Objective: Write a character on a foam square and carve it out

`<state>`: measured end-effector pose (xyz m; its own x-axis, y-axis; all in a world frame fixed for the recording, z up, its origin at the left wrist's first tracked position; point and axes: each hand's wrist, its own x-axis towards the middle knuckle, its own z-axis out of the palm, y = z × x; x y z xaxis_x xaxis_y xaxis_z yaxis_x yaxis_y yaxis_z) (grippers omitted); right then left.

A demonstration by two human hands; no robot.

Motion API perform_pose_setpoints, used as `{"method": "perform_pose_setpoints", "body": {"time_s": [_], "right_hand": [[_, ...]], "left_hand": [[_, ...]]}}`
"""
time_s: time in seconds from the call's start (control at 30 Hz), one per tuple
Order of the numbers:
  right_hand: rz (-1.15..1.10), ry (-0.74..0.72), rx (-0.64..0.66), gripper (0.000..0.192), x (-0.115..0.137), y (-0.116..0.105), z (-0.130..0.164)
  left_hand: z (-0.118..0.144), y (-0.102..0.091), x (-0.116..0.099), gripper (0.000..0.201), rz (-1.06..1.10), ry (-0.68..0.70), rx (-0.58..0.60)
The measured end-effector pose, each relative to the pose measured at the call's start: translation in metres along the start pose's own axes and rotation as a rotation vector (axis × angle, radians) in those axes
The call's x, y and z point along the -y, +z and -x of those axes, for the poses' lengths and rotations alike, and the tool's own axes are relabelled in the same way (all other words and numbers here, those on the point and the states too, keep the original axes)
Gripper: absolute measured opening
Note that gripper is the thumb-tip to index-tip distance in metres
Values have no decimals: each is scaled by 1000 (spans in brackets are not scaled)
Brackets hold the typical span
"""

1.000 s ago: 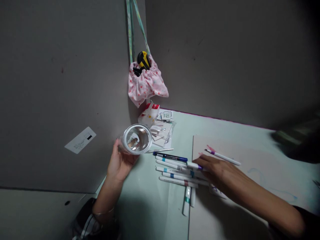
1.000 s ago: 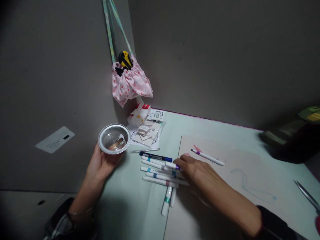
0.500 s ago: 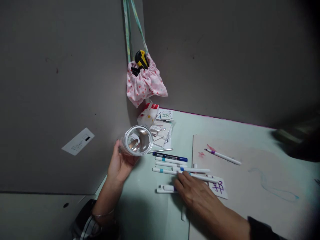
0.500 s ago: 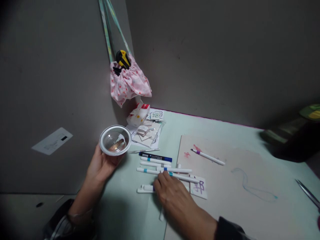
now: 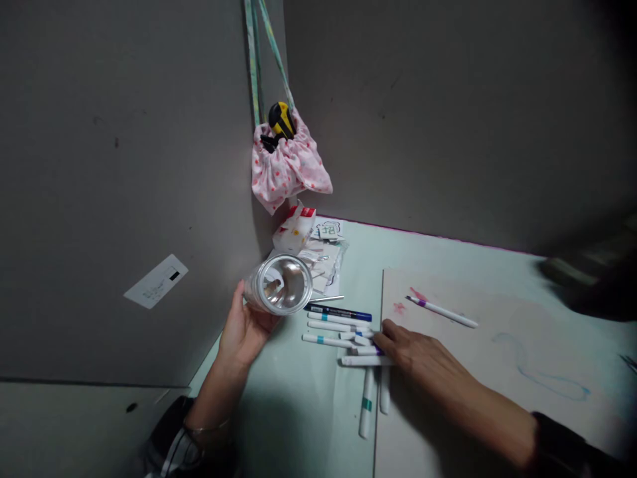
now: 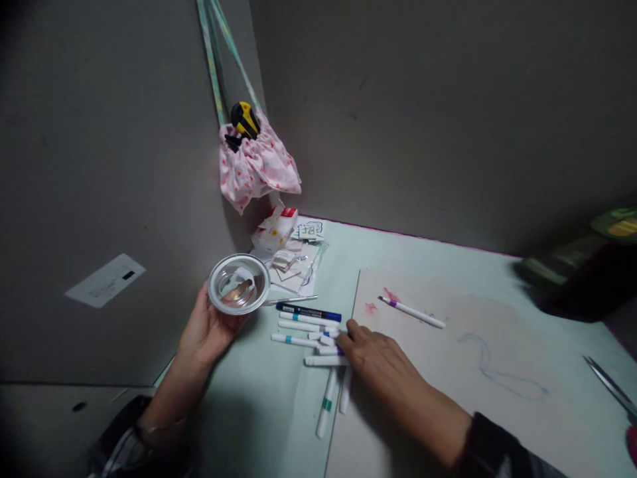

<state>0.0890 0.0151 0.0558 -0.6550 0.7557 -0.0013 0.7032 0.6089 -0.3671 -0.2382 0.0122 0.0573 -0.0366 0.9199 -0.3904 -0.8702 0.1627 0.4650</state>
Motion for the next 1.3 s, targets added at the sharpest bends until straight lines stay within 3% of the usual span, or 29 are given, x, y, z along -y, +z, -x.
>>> {"method": "perform_pose_setpoints", "body": {"time_s": [0.1, 0.2, 0.27, 0.37, 0.47, 0.63, 0.7, 0.8, 0.9, 1.0, 1.13, 1.3], "right_hand": [[-80, 0, -13, 36, 10, -6, -5], [-229, 10, 10, 17, 15, -31, -10], [-525, 121, 45, 23, 18, -48, -12], [-1180, 365, 48, 29, 23, -59, -14], [-1498, 459, -68, 28, 30, -57, -17], [-1623, 444, -300, 30, 52, -63, -34], [-1670, 417, -450, 30, 64, -72, -43], [-1708, 320, -705, 28, 83, -85, -55], [-1688, 219, -824, 26, 99, -86, -66], [-1641, 182, -861, 23, 108, -73, -77], [-1560, 178, -795, 19, 110, -53, -86], [-1427, 161, -806, 20, 110, -45, -90]], "left_hand": [[1, 2, 2, 53, -9, -7, -22], [3, 5, 7, 55, -14, -29, -34], [5, 7, 12, 54, -17, -47, -28], [8, 9, 20, 54, -31, -82, -2], [11, 12, 29, 50, -41, -83, 5], [19, 20, 40, 46, -50, -67, 6], [21, 22, 43, 45, -53, -65, 8], [22, 23, 48, 44, -62, -64, 20], [24, 26, 51, 45, -65, -81, 30], [25, 29, 54, 46, -30, -95, 46], [25, 29, 56, 46, 30, -102, 79], [24, 26, 57, 49, 25, -134, 118]]}}
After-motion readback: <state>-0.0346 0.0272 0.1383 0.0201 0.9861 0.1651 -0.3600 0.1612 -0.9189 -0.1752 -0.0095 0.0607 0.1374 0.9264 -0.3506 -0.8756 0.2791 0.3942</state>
